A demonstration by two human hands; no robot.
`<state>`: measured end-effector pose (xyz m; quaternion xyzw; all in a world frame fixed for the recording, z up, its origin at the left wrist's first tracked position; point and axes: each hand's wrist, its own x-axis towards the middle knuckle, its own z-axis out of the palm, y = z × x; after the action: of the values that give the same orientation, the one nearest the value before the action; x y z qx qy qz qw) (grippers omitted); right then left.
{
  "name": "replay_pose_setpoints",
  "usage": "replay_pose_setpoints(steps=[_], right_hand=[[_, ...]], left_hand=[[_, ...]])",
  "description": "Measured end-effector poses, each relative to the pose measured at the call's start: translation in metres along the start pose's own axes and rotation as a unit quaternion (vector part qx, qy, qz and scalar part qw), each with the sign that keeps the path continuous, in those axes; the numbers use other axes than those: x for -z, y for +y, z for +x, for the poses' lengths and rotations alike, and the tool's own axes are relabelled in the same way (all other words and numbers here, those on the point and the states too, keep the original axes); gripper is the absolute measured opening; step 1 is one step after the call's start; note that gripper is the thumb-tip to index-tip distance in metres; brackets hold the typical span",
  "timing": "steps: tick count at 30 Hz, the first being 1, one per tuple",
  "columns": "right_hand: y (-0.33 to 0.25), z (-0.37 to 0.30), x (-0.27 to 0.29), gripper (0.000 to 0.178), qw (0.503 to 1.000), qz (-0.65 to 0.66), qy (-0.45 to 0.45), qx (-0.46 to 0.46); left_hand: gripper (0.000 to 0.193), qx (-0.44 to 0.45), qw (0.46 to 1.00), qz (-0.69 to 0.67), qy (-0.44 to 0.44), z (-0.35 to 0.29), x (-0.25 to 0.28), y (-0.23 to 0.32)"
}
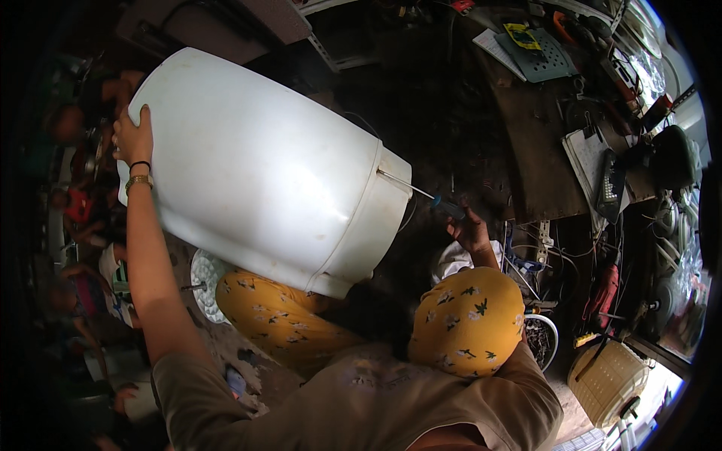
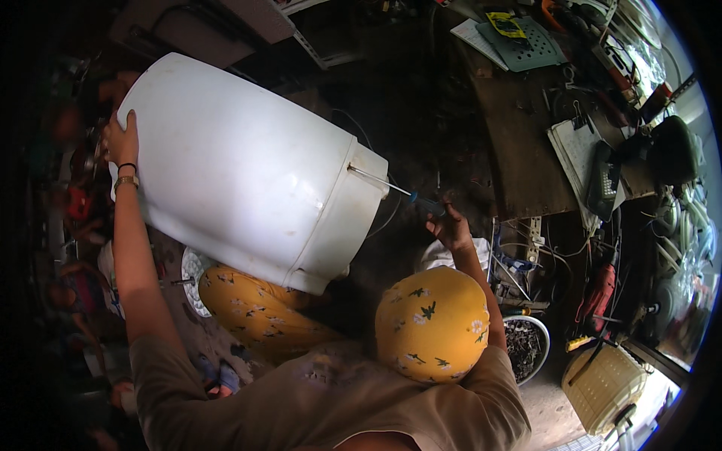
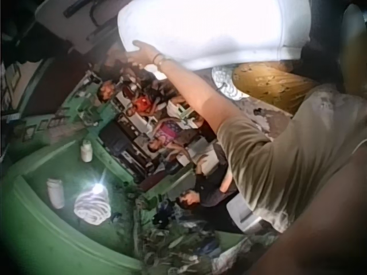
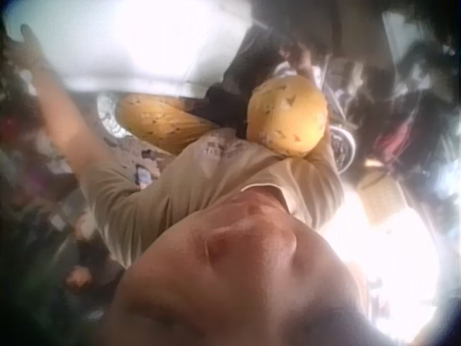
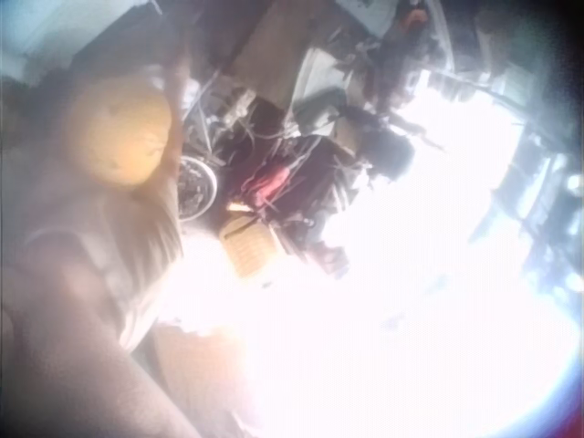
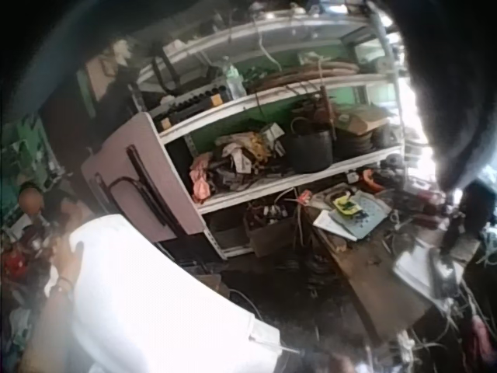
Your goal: The person works on a washing machine tub by hand and with a screwdriver, first detaching parts and then picking through a bucket of screws to reassemble a component onto the plastic tub.
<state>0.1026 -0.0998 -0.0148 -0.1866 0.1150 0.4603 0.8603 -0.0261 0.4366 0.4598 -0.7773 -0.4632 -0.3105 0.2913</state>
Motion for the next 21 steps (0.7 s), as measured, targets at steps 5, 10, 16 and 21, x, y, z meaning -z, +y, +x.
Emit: replay_pose_setpoints(steps=[5, 10, 16, 21], right_hand=[[-0.021, 0.012, 0.051, 0.032, 0.976, -0.087, -0.145, -0.136], [0.007, 0.001, 0.012, 0.033, 0.999, -0.008, 0.039, 0.010], [-0.006, 0.001, 0.025, 0.036, 0.989, -0.079, -0.057, -0.115], [0.000, -0.002, 0.029, 0.032, 0.996, -0.018, -0.028, -0.084]], left_hand=[[0.063, -0.008, 1.000, -0.019, -0.004, 0.003, -0.012, 0.012], [0.063, -0.007, 1.000, -0.001, -0.004, 0.001, -0.002, 0.006], [0.063, -0.012, 1.000, -0.008, -0.004, 0.002, -0.005, 0.006], [0.063, -0.011, 1.000, -0.007, -0.004, 0.000, -0.003, 0.007]])
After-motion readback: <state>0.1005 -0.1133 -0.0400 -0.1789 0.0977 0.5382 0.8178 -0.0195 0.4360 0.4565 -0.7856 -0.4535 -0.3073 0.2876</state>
